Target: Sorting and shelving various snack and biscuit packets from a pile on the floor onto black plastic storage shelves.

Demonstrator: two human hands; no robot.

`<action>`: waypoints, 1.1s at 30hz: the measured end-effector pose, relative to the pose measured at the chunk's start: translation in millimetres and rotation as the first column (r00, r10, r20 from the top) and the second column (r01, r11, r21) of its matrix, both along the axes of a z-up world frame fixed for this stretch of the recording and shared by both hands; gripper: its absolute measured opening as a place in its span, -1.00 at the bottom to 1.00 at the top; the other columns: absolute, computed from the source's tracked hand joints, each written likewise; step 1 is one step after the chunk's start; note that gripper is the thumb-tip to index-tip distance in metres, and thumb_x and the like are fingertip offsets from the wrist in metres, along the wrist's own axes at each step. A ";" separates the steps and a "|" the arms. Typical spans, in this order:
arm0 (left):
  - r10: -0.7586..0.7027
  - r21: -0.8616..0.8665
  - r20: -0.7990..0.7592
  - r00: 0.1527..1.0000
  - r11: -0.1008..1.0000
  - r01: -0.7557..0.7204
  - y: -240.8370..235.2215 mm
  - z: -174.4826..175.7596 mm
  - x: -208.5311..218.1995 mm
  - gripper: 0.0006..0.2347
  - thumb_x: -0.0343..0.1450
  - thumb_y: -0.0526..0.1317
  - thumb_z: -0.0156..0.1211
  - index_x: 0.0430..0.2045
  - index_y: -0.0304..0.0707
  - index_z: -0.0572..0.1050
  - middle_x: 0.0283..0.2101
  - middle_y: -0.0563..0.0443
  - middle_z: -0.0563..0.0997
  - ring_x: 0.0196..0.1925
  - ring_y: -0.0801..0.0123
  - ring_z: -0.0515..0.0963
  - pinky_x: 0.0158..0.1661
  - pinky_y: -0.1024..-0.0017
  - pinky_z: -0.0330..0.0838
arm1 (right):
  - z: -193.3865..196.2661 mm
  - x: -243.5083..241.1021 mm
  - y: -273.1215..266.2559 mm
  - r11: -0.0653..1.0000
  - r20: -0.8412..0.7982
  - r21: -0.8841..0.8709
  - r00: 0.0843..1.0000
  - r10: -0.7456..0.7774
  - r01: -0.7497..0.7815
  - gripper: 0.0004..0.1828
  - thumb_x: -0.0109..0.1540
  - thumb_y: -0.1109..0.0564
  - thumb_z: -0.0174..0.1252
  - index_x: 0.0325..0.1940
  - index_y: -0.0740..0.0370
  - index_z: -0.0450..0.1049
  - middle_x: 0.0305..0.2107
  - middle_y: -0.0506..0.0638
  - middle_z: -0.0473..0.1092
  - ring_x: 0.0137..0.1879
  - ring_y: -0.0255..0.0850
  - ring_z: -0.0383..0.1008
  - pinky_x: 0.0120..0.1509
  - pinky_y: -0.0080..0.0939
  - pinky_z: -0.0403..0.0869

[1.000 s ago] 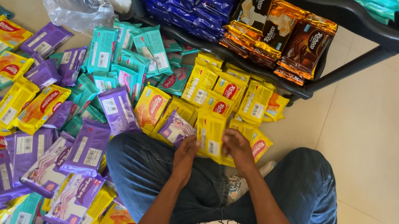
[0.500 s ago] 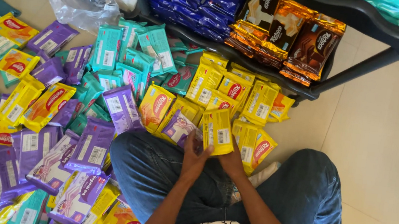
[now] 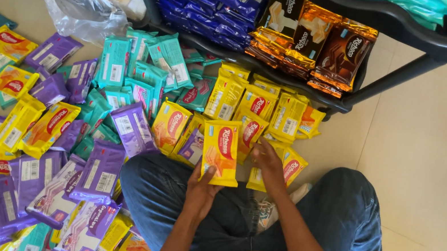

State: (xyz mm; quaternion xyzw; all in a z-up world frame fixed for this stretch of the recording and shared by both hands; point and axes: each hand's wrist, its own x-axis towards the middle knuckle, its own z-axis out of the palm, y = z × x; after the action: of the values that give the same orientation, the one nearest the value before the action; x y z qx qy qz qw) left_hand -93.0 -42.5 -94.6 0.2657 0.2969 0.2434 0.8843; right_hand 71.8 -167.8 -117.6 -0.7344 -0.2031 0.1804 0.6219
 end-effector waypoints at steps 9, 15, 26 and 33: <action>-0.284 -0.138 -0.111 0.952 0.954 0.268 -2.7 -30.6 7.6 -0.58 0.43 -0.29 0.19 0.23 -0.22 0.36 0.06 -0.10 0.62 0.03 0.15 0.65 -0.05 0.14 0.62 | -14.2 37.3 2.6 0.988 -0.357 0.113 0.923 0.141 -0.107 -0.61 0.35 0.11 0.28 0.18 0.38 0.45 -0.37 -0.12 0.44 -0.28 -0.39 0.40 -0.18 -0.33 0.37; -0.143 -0.163 -0.070 0.987 0.978 0.130 -4.8 -13.4 18.6 -0.72 0.45 -0.25 0.27 0.02 -0.35 0.50 -0.01 -0.05 0.66 0.00 0.26 0.67 -0.01 0.31 0.61 | 30.9 47.3 14.5 0.991 -0.353 0.128 0.932 0.076 -0.032 -0.60 0.26 0.09 0.27 0.16 0.23 0.44 -0.44 -0.12 0.46 -0.36 -0.37 0.44 -0.26 -0.33 0.42; -0.120 0.155 -0.044 0.992 0.980 0.126 36.7 50.1 65.1 -0.74 0.48 -0.12 0.24 -0.15 -0.40 0.55 -0.33 -0.02 0.62 -0.31 0.39 0.62 -0.23 0.40 0.61 | 128.5 105.7 48.2 0.986 -0.006 0.151 0.997 0.073 -0.071 -0.49 0.24 0.08 0.32 0.24 0.28 0.45 -0.38 -0.12 0.44 -0.39 -0.40 0.39 -0.33 -0.34 0.39; -0.059 0.459 -0.165 0.985 0.879 0.130 77.0 199.2 114.1 -0.76 0.44 -0.14 0.20 -0.41 -0.40 0.62 -0.47 -0.09 0.69 -0.48 0.37 0.69 -0.44 0.45 0.54 | 260.5 144.2 77.0 0.968 0.182 0.231 0.982 0.051 -0.093 -0.51 0.28 0.08 0.29 0.26 0.26 0.44 -0.33 -0.16 0.43 -0.29 -0.50 0.38 -0.28 -0.43 0.38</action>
State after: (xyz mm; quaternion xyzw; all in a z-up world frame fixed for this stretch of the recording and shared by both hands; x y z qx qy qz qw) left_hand 21.1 34.6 104.6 0.5022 0.2799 0.2443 0.7809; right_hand 216.0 -90.7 142.9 -0.6593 -0.3036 0.1122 0.6786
